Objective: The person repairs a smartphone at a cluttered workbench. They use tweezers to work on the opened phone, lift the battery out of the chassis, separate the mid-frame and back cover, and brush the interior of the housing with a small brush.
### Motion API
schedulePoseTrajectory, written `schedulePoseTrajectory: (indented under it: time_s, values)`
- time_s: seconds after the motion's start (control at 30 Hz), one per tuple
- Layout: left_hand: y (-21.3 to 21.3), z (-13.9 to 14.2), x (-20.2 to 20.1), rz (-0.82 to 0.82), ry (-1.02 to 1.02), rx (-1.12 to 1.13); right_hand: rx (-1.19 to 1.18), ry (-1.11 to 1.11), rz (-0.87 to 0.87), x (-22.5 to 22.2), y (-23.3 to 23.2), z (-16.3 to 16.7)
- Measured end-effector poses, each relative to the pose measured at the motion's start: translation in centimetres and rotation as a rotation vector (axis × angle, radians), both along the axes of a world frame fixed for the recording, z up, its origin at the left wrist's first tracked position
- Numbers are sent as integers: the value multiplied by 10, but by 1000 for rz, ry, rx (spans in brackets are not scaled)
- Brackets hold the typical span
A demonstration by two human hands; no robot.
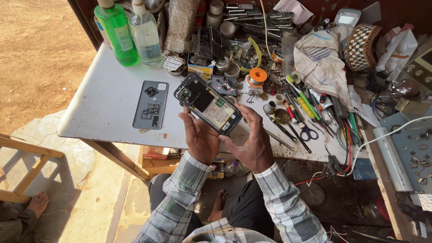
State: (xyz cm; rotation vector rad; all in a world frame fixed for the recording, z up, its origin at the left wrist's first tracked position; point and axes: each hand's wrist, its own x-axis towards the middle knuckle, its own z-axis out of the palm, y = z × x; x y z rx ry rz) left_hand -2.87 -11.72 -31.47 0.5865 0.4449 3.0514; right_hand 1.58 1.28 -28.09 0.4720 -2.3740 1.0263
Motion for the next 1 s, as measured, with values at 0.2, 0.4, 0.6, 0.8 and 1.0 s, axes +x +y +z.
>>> schedulePoseTrajectory:
  time_s: [0.2,0.4,0.6,0.8,1.0]
  values:
    - [-3,-1,0,-45,-7,-1,18,34,-21,-1,2,-1]
    - [-8,-1,1,-51,-53,34,71,32,-84,-2,6,4]
    - [-16,-1,2,-66,-2,53,46,58,-56,-9,-10,19]
    - [-15,3,-3,-230,-60,276,186,59,-8,-34,-68,35]
    - [-21,23,-4,-195,-93,302,295,-72,-11,-71,-159,44]
